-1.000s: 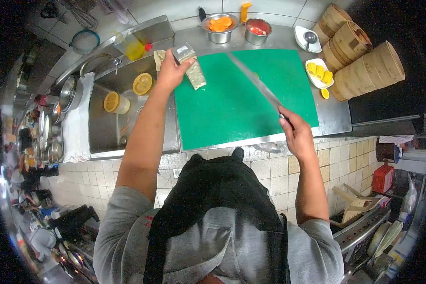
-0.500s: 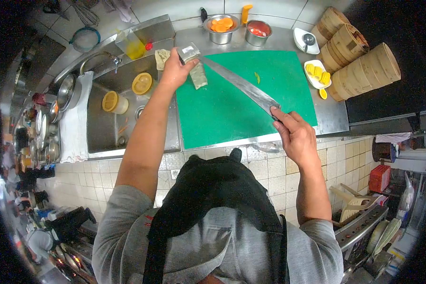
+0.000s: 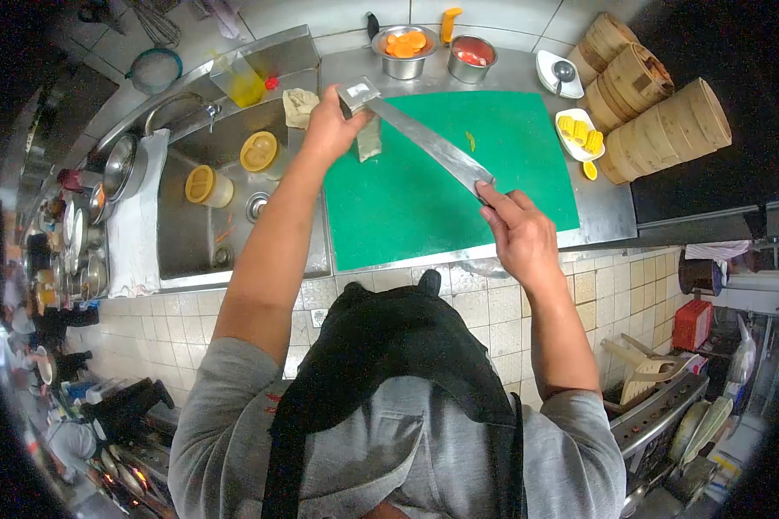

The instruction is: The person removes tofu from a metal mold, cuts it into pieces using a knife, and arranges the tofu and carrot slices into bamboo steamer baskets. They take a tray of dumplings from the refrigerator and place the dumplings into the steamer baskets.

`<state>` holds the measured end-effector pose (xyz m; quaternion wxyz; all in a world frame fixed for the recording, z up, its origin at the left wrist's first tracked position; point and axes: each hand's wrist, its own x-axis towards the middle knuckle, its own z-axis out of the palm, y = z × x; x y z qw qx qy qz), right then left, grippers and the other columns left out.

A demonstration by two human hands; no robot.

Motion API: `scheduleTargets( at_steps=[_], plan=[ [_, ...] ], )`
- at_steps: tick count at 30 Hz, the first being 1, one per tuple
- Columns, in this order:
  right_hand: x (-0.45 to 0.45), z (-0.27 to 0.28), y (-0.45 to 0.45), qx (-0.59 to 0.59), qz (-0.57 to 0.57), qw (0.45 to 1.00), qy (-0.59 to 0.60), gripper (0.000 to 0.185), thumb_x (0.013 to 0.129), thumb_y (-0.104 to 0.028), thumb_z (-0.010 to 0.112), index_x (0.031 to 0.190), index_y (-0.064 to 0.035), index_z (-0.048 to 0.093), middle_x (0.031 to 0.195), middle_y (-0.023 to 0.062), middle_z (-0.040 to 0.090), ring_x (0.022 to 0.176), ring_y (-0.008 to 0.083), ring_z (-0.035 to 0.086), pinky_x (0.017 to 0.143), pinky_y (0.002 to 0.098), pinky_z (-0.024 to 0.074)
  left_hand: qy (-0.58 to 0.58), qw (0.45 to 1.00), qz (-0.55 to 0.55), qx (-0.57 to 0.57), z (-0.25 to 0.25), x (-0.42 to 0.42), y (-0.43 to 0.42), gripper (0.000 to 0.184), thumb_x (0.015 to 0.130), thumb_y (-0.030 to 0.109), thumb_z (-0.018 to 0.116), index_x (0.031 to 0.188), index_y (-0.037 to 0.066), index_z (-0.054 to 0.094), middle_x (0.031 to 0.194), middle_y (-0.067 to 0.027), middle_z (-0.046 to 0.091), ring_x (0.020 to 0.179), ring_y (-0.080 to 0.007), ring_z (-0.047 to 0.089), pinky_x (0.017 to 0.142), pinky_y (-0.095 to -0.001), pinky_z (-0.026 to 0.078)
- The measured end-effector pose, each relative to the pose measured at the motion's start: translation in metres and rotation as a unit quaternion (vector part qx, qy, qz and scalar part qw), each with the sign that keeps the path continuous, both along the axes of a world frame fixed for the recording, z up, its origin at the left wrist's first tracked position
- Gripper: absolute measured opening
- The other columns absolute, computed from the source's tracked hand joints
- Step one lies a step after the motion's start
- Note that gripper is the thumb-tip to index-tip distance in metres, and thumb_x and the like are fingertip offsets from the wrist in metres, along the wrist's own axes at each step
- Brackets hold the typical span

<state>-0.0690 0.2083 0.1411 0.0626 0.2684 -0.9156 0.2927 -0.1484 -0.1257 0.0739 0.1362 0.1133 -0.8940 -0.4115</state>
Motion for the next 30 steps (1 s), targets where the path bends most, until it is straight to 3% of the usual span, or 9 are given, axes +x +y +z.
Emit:
scheduleTargets(
  at_steps=[3,5,6,8,12,16,19,25,30],
  plan=[
    [-0.007,0.0,0.002,0.001,0.006,1.0,-0.009,0.032,0.09,-0.011,0.069,0.121,-0.0138,0.069,0.085,0.0117,0.064,0.073,0.0309,0.063,0.065,0.041,0.0501,-0.03,1.0,0.0,-0.005,0.0,0.004,0.002,0.073,0.074,0.027,0.086,0.13,-0.001,0.047,0.115,-0.0236,0.067,0.108,-0.0366,0.066,0.092,-0.0431,0.052],
    [-0.013,0.003,0.01,0.01,0.003,1.0,-0.022,0.032,0.09,-0.011,0.069,0.121,-0.0139,0.069,0.086,0.0117,0.064,0.074,0.0311,0.063,0.066,0.041,0.0502,0.057,0.974,-0.136,0.174,-0.029,0.003,-0.015,0.079,0.068,0.027,0.089,0.132,0.001,0.051,0.119,-0.0189,0.068,0.112,-0.0299,0.065,0.095,-0.038,0.05],
    [-0.016,0.004,0.015,0.01,0.012,0.999,-0.034,0.032,0.089,-0.011,0.069,0.122,-0.014,0.069,0.086,0.0118,0.065,0.074,0.0311,0.063,0.067,0.0405,0.0501,0.056,0.973,-0.14,0.175,-0.029,0.003,-0.019,0.079,0.068,0.027,0.089,0.132,0.001,0.051,0.119,-0.0189,0.068,0.112,-0.0299,0.065,0.095,-0.038,0.05],
    [-0.018,0.006,0.023,0.014,0.014,0.999,-0.049,0.033,0.089,-0.011,0.069,0.122,-0.0142,0.069,0.086,0.0119,0.065,0.074,0.031,0.063,0.067,0.04,0.0501,-0.074,0.959,-0.191,0.195,-0.033,0.005,-0.026,0.083,0.063,0.028,0.092,0.132,0.001,0.054,0.121,-0.0152,0.067,0.115,-0.0261,0.062,0.099,-0.0348,0.048],
    [-0.019,0.011,0.029,0.012,0.024,0.996,-0.08,0.034,0.089,-0.011,0.069,0.123,-0.0135,0.068,0.087,0.0128,0.064,0.074,0.0309,0.061,0.069,0.0381,0.0498,-0.125,0.966,-0.207,0.094,-0.037,-0.01,-0.026,0.087,0.058,0.028,0.092,0.131,-0.001,0.055,0.121,-0.0146,0.067,0.113,-0.0258,0.063,0.099,-0.0355,0.049],
    [-0.013,0.023,0.036,0.027,0.034,0.994,-0.104,0.034,0.089,-0.003,0.067,0.123,-0.0065,0.067,0.084,0.0138,0.062,0.075,0.0269,0.059,0.072,0.0339,0.0479,-0.123,0.957,-0.237,0.114,-0.04,-0.01,-0.015,0.086,0.06,0.024,0.088,0.135,0.0,0.052,0.119,-0.014,0.067,0.11,-0.0256,0.064,0.096,-0.0349,0.05],
    [-0.012,0.018,0.053,0.004,0.039,0.994,-0.101,0.035,0.088,-0.008,0.07,0.123,-0.0097,0.068,0.085,0.0145,0.063,0.073,0.0308,0.059,0.069,0.0379,0.0486,-0.121,0.947,-0.265,0.132,-0.022,-0.002,-0.009,0.084,0.061,0.018,0.083,0.137,0.003,0.049,0.117,-0.0148,0.067,0.107,-0.0257,0.065,0.093,-0.0346,0.051],
    [-0.012,0.004,0.081,-0.001,0.038,0.99,-0.139,0.036,0.087,-0.006,0.07,0.123,-0.0099,0.068,0.082,0.0134,0.061,0.072,0.0286,0.057,0.069,0.036,0.0477,-0.135,0.936,-0.324,0.008,0.021,-0.004,-0.007,0.077,0.065,0.007,0.077,0.136,0.006,0.047,0.108,-0.0115,0.069,0.104,-0.0221,0.065,0.094,-0.0336,0.049],
    [-0.013,-0.025,0.096,-0.08,0.056,0.984,-0.149,0.038,0.087,-0.006,0.071,0.124,-0.0104,0.068,0.081,0.0119,0.06,0.073,0.0253,0.056,0.069,0.0346,0.047,-0.135,0.917,-0.341,-0.156,0.055,-0.01,-0.004,0.067,0.064,0.003,0.076,0.126,0.004,0.05,0.114,-0.0175,0.063,0.111,-0.0309,0.062,0.094,-0.0378,0.048]
  ],
)
